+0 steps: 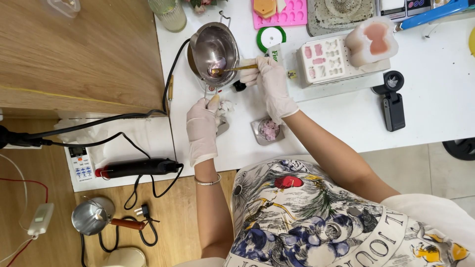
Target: Melting and mixing purple candle wax in a pot using a spoon and a heat gun at a workbench.
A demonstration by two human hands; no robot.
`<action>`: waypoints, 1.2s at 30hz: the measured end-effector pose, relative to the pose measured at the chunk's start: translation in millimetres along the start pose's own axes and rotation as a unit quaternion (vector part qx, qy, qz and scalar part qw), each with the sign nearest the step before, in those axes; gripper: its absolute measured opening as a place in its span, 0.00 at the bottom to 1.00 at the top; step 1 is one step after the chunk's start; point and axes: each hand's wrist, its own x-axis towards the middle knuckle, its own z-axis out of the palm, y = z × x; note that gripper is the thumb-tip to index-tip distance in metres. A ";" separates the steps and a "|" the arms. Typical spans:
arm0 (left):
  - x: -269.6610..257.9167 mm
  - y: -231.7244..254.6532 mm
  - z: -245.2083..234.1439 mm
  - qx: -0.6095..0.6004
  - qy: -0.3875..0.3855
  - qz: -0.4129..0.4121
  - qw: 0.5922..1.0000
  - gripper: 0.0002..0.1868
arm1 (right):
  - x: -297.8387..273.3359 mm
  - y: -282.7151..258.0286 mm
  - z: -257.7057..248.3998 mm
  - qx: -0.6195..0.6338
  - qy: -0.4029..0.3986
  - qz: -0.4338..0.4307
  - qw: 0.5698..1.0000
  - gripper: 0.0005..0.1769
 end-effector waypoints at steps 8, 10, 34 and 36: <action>-3.9 7.5 -0.2 0.029 0.011 -0.019 0.999 0.19 | -15.7 -7.3 -11.3 0.095 -0.011 0.010 0.995 0.22; -1.0 3.6 0.4 0.023 0.009 -0.017 1.000 0.19 | -33.9 -28.2 -7.6 0.096 -0.009 -0.004 0.995 0.23; 20.3 -25.2 7.6 -0.133 -0.029 -0.010 0.991 0.11 | -131.2 -97.7 -138.3 -0.011 0.170 -0.203 0.964 0.19; 22.0 -27.7 7.1 -0.155 -0.031 -0.021 0.987 0.11 | -132.1 -97.2 -133.8 -0.041 0.172 -0.211 0.961 0.19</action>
